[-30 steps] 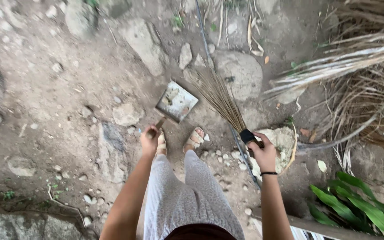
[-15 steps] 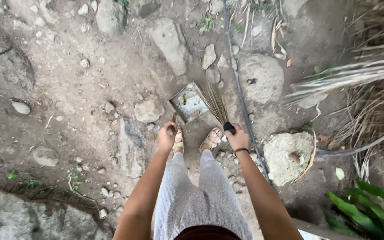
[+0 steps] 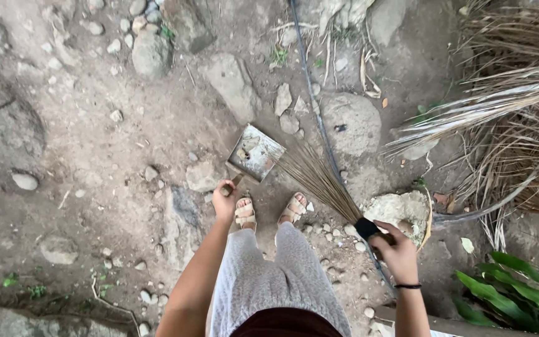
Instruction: Sweeping dirt and debris from an outdoor area with tree roots into a metal dustpan using a small hand broom.
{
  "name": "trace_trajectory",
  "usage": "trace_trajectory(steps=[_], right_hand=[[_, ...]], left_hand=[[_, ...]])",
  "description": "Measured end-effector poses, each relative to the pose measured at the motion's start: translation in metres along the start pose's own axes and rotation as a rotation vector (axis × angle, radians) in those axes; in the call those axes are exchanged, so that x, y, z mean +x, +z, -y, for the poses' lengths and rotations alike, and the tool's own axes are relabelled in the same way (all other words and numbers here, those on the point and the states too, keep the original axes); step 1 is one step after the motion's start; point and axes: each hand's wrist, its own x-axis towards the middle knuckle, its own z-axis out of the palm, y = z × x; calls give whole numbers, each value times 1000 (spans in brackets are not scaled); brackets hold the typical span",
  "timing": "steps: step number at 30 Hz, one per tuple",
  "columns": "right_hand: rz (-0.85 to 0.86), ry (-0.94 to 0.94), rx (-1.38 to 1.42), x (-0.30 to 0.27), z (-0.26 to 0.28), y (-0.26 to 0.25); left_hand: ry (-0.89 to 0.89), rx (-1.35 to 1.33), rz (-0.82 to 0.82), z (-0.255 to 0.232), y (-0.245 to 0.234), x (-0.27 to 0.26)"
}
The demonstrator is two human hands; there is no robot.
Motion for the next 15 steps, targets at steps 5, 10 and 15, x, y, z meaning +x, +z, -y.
trace_trajectory(steps=[5, 10, 15], right_hand=[[-62, -94, 450, 12, 8, 10], [45, -90, 872, 40, 77, 49], [318, 33, 1130, 86, 159, 84]], left_hand=[[-28, -72, -69, -30, -62, 3], [3, -246, -161, -54, -153, 12], [-75, -442, -297, -88, -222, 9]])
